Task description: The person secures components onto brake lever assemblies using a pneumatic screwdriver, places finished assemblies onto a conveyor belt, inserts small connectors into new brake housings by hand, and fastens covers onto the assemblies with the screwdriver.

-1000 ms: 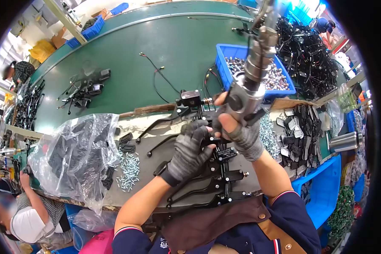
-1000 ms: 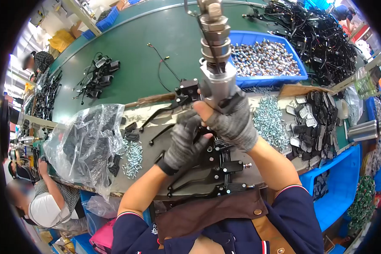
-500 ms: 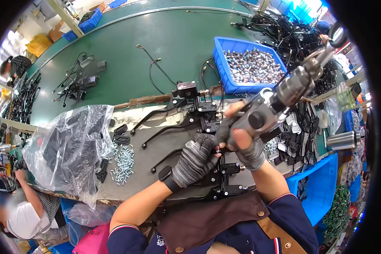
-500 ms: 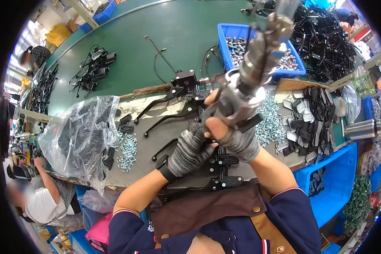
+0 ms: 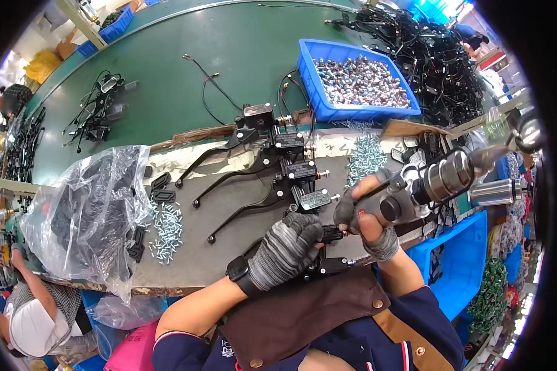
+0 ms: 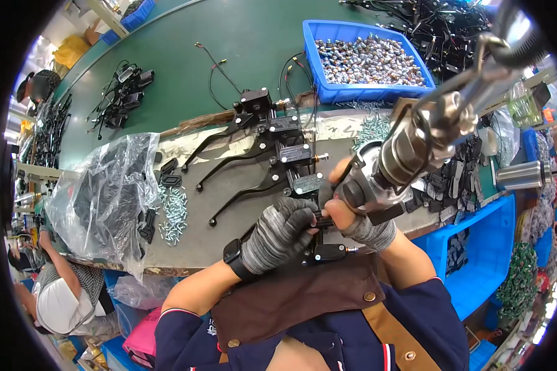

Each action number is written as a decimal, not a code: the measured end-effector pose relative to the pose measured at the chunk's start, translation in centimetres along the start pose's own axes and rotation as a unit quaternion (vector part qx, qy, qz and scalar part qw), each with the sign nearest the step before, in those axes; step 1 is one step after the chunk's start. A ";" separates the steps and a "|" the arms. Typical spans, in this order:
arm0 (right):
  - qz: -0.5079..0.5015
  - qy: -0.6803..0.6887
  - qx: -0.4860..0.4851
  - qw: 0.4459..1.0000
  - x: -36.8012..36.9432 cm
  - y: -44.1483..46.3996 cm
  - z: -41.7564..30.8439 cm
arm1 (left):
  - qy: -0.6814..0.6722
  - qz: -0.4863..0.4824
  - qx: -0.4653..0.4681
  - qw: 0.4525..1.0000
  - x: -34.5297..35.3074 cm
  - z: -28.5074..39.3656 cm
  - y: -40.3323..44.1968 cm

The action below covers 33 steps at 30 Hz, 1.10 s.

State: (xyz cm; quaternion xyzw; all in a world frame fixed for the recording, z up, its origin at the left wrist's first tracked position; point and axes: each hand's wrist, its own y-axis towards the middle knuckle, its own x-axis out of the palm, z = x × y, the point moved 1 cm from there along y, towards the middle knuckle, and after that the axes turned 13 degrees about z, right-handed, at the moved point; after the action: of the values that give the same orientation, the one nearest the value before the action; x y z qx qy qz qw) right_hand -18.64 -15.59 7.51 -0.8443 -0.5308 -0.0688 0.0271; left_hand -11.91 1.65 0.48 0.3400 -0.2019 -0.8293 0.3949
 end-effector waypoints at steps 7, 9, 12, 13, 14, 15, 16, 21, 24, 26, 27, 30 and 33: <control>-0.072 0.032 -0.037 0.996 2.3 -0.2 -1.0 | -0.031 -0.010 -0.045 0.998 -0.4 0.5 0.4; -0.093 0.097 -0.038 0.990 2.7 -0.6 -1.0 | -0.039 -0.005 -0.044 0.998 -0.4 0.6 0.7; -0.078 -0.016 -0.004 0.997 2.6 -0.8 0.2 | -0.037 -0.020 -0.061 0.997 -0.4 0.5 0.6; -0.080 -0.018 -0.004 0.997 2.6 -0.9 -0.1 | -0.037 -0.017 -0.061 0.997 -0.2 0.4 0.6; -0.085 0.008 0.006 0.996 2.4 -0.9 -0.6 | -0.035 -0.008 -0.049 0.998 -0.1 0.1 0.6; -0.089 0.036 0.016 0.995 2.7 -0.8 -1.4 | -0.031 -0.001 -0.039 0.999 -0.1 -0.2 0.5; -0.092 0.061 0.030 0.993 2.9 -0.9 -1.8 | -0.030 0.007 -0.030 0.999 0.0 -0.1 0.3; -0.063 0.034 0.046 0.996 1.2 -3.6 -1.9 | -0.042 -0.010 0.010 0.999 -0.9 3.5 -1.0; -0.048 0.023 0.046 0.998 0.1 -4.7 -1.9 | -0.090 -0.026 -0.026 0.995 0.7 3.1 -2.7; -0.050 -0.008 0.041 0.998 -0.7 -5.1 -1.6 | -0.094 -0.023 -0.031 0.995 0.9 3.2 -3.1; -0.052 -0.037 0.032 0.997 -0.7 -5.0 -1.7 | -0.097 -0.021 -0.031 0.995 0.9 3.1 -2.9; -0.066 -0.020 0.017 0.997 0.4 -5.0 -2.1 | -0.095 -0.025 -0.033 0.995 0.4 3.0 -2.5; -0.081 0.066 0.011 0.994 1.6 -4.8 -2.8 | -0.098 -0.037 -0.035 0.994 0.3 3.2 -2.6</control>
State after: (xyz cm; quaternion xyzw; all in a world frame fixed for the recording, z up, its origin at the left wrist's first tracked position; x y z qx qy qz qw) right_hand -22.57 -12.40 10.43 -0.7916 -0.5955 -0.1206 0.0653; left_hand -15.70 3.22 1.02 0.2506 -0.1973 -0.8792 0.3540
